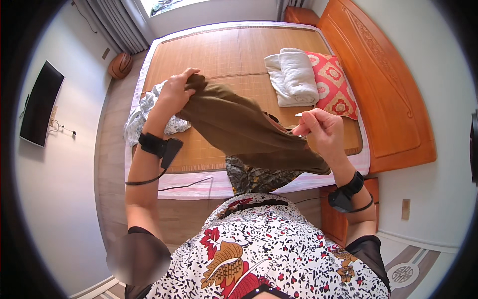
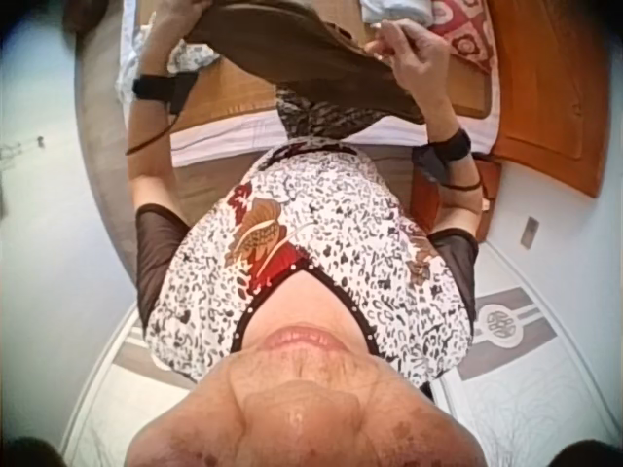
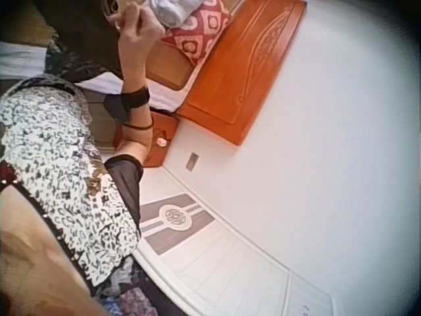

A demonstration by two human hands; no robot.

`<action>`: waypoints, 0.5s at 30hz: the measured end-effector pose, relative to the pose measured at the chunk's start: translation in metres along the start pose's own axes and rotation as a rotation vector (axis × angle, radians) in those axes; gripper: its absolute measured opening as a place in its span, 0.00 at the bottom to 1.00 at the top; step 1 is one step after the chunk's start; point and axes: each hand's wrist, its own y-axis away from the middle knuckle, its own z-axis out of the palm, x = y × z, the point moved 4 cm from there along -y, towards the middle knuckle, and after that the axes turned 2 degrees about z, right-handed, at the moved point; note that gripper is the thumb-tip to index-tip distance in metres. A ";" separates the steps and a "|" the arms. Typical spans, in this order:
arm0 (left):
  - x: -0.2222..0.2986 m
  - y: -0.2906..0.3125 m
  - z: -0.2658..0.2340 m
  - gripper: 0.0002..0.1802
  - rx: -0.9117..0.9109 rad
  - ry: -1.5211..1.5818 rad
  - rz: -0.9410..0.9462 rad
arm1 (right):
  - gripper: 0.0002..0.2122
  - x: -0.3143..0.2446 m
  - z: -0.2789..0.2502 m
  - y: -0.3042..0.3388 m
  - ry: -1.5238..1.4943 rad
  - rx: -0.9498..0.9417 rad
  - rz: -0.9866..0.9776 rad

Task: The person opens a wardrobe, retrieves a clothing hanger, and uses the hanger to hang a pair of shorts and a shirt before placing them back into the wardrobe and closing the door.

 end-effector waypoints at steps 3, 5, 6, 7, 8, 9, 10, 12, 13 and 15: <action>0.035 0.000 0.017 0.34 -0.188 -0.338 -0.142 | 0.12 -0.001 0.000 -0.004 -0.045 0.005 0.016; 0.050 0.003 0.027 0.33 -0.161 -0.417 -0.005 | 0.12 -0.005 0.006 -0.007 -0.059 -0.014 0.009; 0.059 0.002 0.034 0.31 -0.137 -0.491 0.138 | 0.12 -0.006 0.008 -0.008 -0.058 -0.039 -0.002; 0.066 -0.001 0.041 0.28 -0.091 -0.362 0.228 | 0.12 -0.006 0.011 -0.010 -0.057 -0.064 -0.011; 0.072 -0.003 0.047 0.28 -0.095 -0.359 0.228 | 0.12 -0.008 0.014 -0.012 -0.057 -0.061 -0.006; 0.083 -0.003 0.058 0.25 -0.187 -0.248 0.327 | 0.12 -0.011 0.019 -0.015 -0.017 -0.093 -0.036; 0.095 -0.003 0.069 0.23 -0.278 -0.129 0.426 | 0.12 -0.014 0.022 -0.017 0.026 -0.124 -0.063; 0.122 -0.008 0.091 0.21 -0.502 -0.109 0.383 | 0.12 -0.010 0.021 -0.020 0.021 -0.115 -0.031; 0.127 -0.004 0.099 0.20 -0.713 -0.110 0.323 | 0.11 -0.011 0.024 -0.021 -0.045 -0.147 -0.017; 0.115 -0.005 0.120 0.21 -0.670 -0.074 0.368 | 0.11 -0.015 0.025 -0.022 -0.118 -0.198 0.001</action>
